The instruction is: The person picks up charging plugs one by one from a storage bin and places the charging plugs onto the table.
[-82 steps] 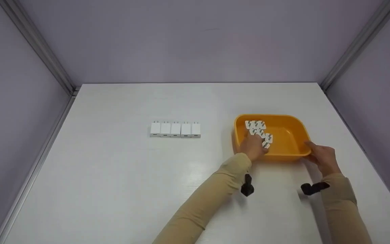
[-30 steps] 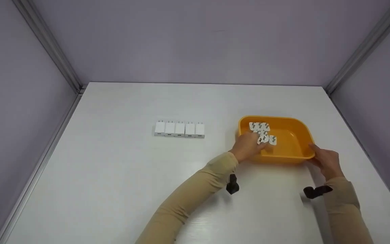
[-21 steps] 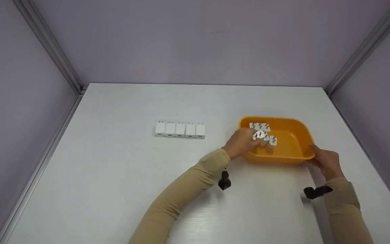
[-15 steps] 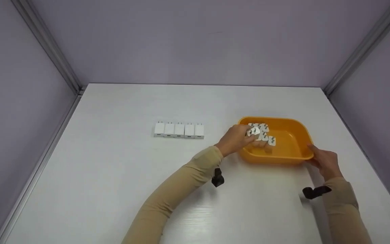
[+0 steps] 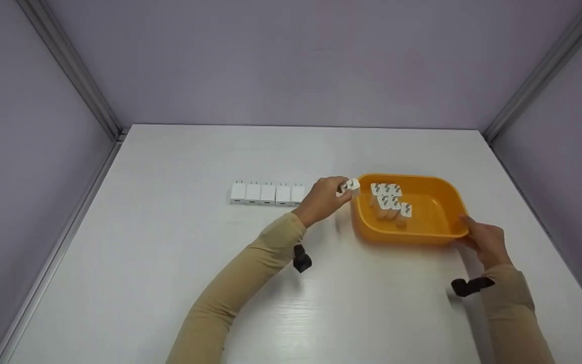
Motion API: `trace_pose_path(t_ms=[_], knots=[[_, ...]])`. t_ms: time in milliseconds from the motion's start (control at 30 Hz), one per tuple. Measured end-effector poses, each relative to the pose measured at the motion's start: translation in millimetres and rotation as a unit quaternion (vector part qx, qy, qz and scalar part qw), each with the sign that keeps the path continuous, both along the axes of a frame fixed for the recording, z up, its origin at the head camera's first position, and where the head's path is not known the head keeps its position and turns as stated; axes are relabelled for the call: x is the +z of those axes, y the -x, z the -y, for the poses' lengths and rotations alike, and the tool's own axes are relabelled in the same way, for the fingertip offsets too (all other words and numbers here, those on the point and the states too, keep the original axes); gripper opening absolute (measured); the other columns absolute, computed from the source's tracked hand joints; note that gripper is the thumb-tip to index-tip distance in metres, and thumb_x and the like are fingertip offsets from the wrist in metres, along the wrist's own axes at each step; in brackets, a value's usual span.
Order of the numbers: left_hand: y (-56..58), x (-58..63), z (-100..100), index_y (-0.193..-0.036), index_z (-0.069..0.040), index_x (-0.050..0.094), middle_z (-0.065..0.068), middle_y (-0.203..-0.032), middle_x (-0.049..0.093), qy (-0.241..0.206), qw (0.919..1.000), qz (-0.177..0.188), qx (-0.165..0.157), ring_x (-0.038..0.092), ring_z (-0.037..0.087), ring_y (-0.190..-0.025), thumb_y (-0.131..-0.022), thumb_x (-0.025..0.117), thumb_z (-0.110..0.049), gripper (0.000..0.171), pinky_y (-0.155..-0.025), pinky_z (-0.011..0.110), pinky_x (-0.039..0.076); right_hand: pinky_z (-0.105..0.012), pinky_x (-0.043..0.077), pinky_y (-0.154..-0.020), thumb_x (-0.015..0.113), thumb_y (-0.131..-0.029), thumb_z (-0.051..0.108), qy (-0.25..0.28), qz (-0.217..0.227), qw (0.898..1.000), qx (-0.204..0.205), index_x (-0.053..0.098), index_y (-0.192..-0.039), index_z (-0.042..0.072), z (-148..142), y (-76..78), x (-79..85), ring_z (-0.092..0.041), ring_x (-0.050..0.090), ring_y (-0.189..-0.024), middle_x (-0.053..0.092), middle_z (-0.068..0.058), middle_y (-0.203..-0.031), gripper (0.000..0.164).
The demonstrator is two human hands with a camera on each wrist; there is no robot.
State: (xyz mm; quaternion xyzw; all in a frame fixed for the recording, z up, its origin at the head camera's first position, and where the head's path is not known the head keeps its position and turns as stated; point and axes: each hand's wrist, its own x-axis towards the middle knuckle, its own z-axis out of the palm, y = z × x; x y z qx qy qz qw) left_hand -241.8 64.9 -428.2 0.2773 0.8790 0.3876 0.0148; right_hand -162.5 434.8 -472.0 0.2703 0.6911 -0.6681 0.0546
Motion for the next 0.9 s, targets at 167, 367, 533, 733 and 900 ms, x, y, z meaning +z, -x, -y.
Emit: trace_pose_path(t_ms=[167,367,533,733,900], knots=[[0.8,-8.9,21.3,-0.118,0.000,0.064,0.014,-0.114,0.070,-0.015,0.9998,0.013,0.010,0.068,0.021,-0.103,-0.097,0.054,-0.015,0.028,-0.090,0.032,0.057,-0.016,0.057,-0.069,0.069,-0.085,0.040,-0.005,0.002,1.000,-0.006,0.039,-0.138,-0.005,2.1,0.5,-0.2,-0.001,0.069,-0.071,0.063,0.013,-0.076,0.076],[1.5,-21.0,52.8,-0.121,0.005,0.061,0.018,-0.116,0.069,-0.025,0.9994,0.010,0.024,0.068,0.025,-0.104,-0.097,0.054,-0.012,0.030,-0.089,0.036,0.057,-0.016,0.057,-0.069,0.070,-0.085,0.039,-0.004,0.006,1.000,-0.010,0.030,-0.144,-0.008,3.5,1.7,1.1,-0.001,0.068,-0.071,0.062,0.012,-0.076,0.086],[3.0,-29.9,76.7,-0.121,0.004,0.062,0.018,-0.114,0.070,-0.024,0.9989,0.011,0.039,0.067,0.027,-0.103,-0.096,0.054,-0.012,0.030,-0.088,0.038,0.057,-0.015,0.057,-0.070,0.070,-0.084,0.042,-0.010,0.016,1.000,-0.009,0.027,-0.147,-0.007,2.9,1.9,1.4,0.000,0.066,-0.073,0.060,0.012,-0.079,0.091],[3.3,-34.2,99.9,-0.124,0.005,0.060,0.020,-0.115,0.069,-0.017,0.9988,0.021,0.040,0.067,0.028,-0.105,-0.096,0.054,-0.011,0.033,-0.091,0.038,0.056,-0.014,0.056,-0.071,0.069,-0.084,0.045,-0.020,0.037,0.999,-0.011,0.026,-0.148,-0.005,2.1,2.7,0.5,0.001,0.065,-0.072,0.059,0.013,-0.079,0.093],[1.2,-37.0,117.4,-0.125,0.005,0.060,0.021,-0.113,0.069,-0.008,0.9990,0.015,0.043,0.068,0.030,-0.103,-0.096,0.055,-0.012,0.033,-0.089,0.040,0.056,-0.015,0.057,-0.071,0.071,-0.084,0.041,-0.005,0.027,1.000,-0.013,0.041,-0.138,-0.002,0.8,2.3,2.6,0.000,0.067,-0.072,0.063,0.013,-0.077,0.076]])
